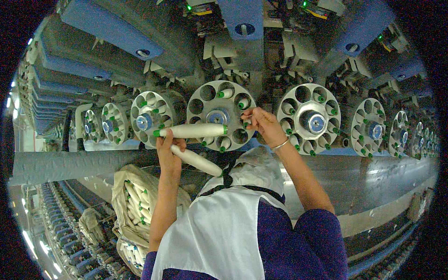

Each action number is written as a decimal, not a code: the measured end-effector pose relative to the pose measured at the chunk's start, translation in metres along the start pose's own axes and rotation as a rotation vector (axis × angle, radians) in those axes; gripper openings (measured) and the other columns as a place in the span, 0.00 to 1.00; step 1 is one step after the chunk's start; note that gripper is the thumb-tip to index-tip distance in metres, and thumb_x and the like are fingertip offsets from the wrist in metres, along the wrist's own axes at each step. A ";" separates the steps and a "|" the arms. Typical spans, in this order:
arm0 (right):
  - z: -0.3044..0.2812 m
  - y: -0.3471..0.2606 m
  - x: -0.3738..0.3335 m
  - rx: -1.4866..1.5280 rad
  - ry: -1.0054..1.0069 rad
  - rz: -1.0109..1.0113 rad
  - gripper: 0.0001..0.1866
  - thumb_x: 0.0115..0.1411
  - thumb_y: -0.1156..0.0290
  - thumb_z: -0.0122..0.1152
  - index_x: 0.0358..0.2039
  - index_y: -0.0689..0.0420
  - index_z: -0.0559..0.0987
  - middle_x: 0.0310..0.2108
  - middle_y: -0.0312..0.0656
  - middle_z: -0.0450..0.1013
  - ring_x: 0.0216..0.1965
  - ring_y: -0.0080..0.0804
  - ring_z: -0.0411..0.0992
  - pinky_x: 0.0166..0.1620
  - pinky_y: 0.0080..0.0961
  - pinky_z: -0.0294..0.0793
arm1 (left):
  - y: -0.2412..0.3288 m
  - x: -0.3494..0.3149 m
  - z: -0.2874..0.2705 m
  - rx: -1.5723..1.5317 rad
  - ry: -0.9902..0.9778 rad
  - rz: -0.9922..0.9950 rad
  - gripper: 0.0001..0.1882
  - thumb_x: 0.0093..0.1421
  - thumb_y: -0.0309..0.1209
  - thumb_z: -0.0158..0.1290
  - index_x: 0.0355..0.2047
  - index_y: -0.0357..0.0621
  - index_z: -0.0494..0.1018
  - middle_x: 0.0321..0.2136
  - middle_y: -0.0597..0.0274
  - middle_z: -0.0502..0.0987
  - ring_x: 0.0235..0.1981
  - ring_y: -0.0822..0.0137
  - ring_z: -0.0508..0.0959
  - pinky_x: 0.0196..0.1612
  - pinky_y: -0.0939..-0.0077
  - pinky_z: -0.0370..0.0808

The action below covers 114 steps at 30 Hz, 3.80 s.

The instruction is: The person repeatedly picks white thread spools from a large sack and places them into slots on a rotating machine wheel. The person handles spools one at a time or in small groups, inserting them into the wheel's slots as they become available.

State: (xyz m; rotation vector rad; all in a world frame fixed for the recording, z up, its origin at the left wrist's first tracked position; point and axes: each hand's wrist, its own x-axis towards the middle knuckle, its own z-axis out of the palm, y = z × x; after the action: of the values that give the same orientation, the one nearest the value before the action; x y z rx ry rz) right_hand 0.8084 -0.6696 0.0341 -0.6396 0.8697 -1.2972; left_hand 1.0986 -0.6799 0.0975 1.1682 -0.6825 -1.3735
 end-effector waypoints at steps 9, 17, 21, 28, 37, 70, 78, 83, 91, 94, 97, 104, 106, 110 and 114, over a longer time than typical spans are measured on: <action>-0.005 0.014 -0.005 0.064 0.104 0.162 0.20 0.67 0.51 0.50 0.23 0.51 0.66 0.16 0.30 0.62 0.13 0.18 0.58 0.16 0.16 0.53 | -0.007 0.001 0.024 0.186 -0.137 0.042 0.11 0.62 0.30 0.54 0.42 0.38 0.67 0.26 0.60 0.74 0.19 0.73 0.72 0.19 0.79 0.67; 0.021 -0.005 0.009 -0.051 0.079 0.091 0.20 0.67 0.54 0.50 0.23 0.53 0.66 0.16 0.31 0.61 0.15 0.18 0.58 0.17 0.16 0.53 | -0.040 -0.022 0.063 0.687 -0.560 0.092 0.11 0.60 0.25 0.53 0.44 0.42 0.71 0.30 0.64 0.76 0.24 0.74 0.76 0.28 0.79 0.71; 0.044 -0.008 0.032 -0.220 -0.058 0.031 0.20 0.69 0.58 0.47 0.22 0.55 0.66 0.15 0.32 0.62 0.14 0.19 0.59 0.18 0.17 0.57 | -0.007 -0.013 0.040 0.539 -0.379 0.194 0.09 0.64 0.26 0.48 0.44 0.39 0.71 0.41 0.61 0.78 0.26 0.73 0.77 0.25 0.82 0.71; 0.079 0.029 0.062 -1.878 -0.354 -0.806 0.10 0.46 0.70 0.66 0.32 0.54 0.79 0.36 0.39 0.68 0.38 0.37 0.66 0.48 0.35 0.66 | 0.059 0.006 -0.037 -0.043 0.149 0.212 0.15 0.67 0.36 0.49 0.49 0.43 0.65 0.40 0.52 0.76 0.31 0.64 0.78 0.31 0.74 0.75; 0.158 0.036 0.022 -1.152 -0.693 -0.387 0.35 0.51 0.57 0.67 0.60 0.47 0.67 0.48 0.41 0.69 0.48 0.43 0.71 0.50 0.39 0.70 | 0.053 -0.002 -0.063 -0.264 0.360 0.245 0.17 0.64 0.40 0.52 0.46 0.46 0.61 0.41 0.55 0.75 0.39 0.62 0.77 0.44 0.71 0.76; 0.033 0.022 0.039 -0.388 -0.025 -0.144 0.06 0.66 0.69 0.53 0.36 0.58 0.72 0.21 0.33 0.71 0.20 0.18 0.68 0.24 0.18 0.68 | 0.010 -0.030 -0.031 -0.275 0.270 0.125 0.20 0.67 0.41 0.48 0.52 0.43 0.59 0.49 0.55 0.65 0.52 0.58 0.70 0.48 0.56 0.79; 0.000 -0.020 0.008 -1.209 -0.248 0.117 0.06 0.60 0.75 0.55 0.38 0.61 0.74 0.20 0.39 0.73 0.20 0.25 0.72 0.25 0.24 0.71 | -0.008 -0.013 -0.019 -0.287 0.271 0.189 0.19 0.67 0.38 0.49 0.53 0.43 0.59 0.49 0.56 0.66 0.51 0.59 0.70 0.49 0.56 0.79; 0.007 -0.020 0.001 -1.026 -0.555 0.258 0.07 0.60 0.73 0.57 0.35 0.62 0.78 0.21 0.40 0.76 0.21 0.23 0.74 0.26 0.23 0.73 | -0.011 -0.004 0.000 -0.239 0.302 0.186 0.18 0.67 0.39 0.48 0.50 0.41 0.62 0.46 0.55 0.68 0.48 0.60 0.73 0.43 0.58 0.81; -0.029 -0.050 0.017 -0.470 0.050 0.046 0.06 0.65 0.69 0.54 0.34 0.57 0.76 0.22 0.30 0.71 0.21 0.17 0.68 0.25 0.14 0.66 | 0.008 0.028 -0.039 -0.028 0.257 0.321 0.15 0.68 0.39 0.46 0.44 0.40 0.66 0.38 0.57 0.73 0.38 0.62 0.77 0.31 0.70 0.81; -0.020 -0.049 0.027 -0.324 -0.056 -0.051 0.08 0.67 0.67 0.52 0.34 0.56 0.75 0.21 0.30 0.70 0.21 0.16 0.66 0.23 0.14 0.62 | -0.009 0.041 -0.023 0.088 0.166 0.483 0.12 0.67 0.34 0.47 0.44 0.38 0.66 0.39 0.58 0.72 0.39 0.65 0.76 0.34 0.73 0.82; -0.001 -0.036 0.029 -0.410 -0.174 -0.001 0.08 0.67 0.67 0.52 0.34 0.56 0.75 0.23 0.30 0.70 0.22 0.16 0.66 0.24 0.14 0.62 | -0.020 0.041 -0.007 0.192 0.137 0.479 0.12 0.67 0.34 0.48 0.44 0.38 0.66 0.40 0.58 0.71 0.39 0.65 0.76 0.34 0.73 0.83; 0.052 -0.037 0.036 -0.881 -0.115 -0.522 0.15 0.59 0.70 0.62 0.46 0.57 0.74 0.38 0.34 0.74 0.39 0.30 0.71 0.45 0.25 0.69 | 0.004 0.017 -0.004 -0.057 0.245 0.268 0.17 0.67 0.43 0.48 0.42 0.40 0.67 0.35 0.58 0.72 0.33 0.66 0.77 0.25 0.73 0.79; 0.082 -0.021 0.035 -1.008 -0.254 -0.628 0.19 0.58 0.70 0.62 0.50 0.55 0.72 0.40 0.37 0.74 0.40 0.35 0.72 0.48 0.29 0.69 | 0.008 0.013 -0.001 -0.142 0.174 0.207 0.17 0.66 0.45 0.48 0.39 0.41 0.67 0.32 0.60 0.73 0.29 0.67 0.76 0.21 0.72 0.76; 0.103 0.003 0.027 -1.116 -0.615 -0.275 0.16 0.61 0.64 0.59 0.47 0.55 0.74 0.34 0.40 0.76 0.34 0.34 0.72 0.42 0.32 0.71 | 0.017 0.019 -0.009 -0.182 0.112 0.190 0.17 0.66 0.44 0.49 0.39 0.42 0.67 0.31 0.61 0.73 0.27 0.66 0.75 0.22 0.69 0.75; 0.061 -0.010 0.024 -0.942 -0.390 -0.096 0.11 0.64 0.63 0.54 0.33 0.59 0.76 0.23 0.38 0.72 0.24 0.25 0.68 0.30 0.25 0.68 | 0.025 0.032 -0.038 -0.243 0.349 0.191 0.17 0.66 0.43 0.49 0.42 0.42 0.65 0.35 0.59 0.73 0.32 0.65 0.75 0.23 0.67 0.76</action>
State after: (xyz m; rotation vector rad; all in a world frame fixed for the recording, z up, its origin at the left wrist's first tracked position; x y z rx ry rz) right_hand 0.8545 -0.6994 0.0710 -1.6251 1.1082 -0.7379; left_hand 1.1472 -0.7061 0.0990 1.0820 -0.3558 -1.0261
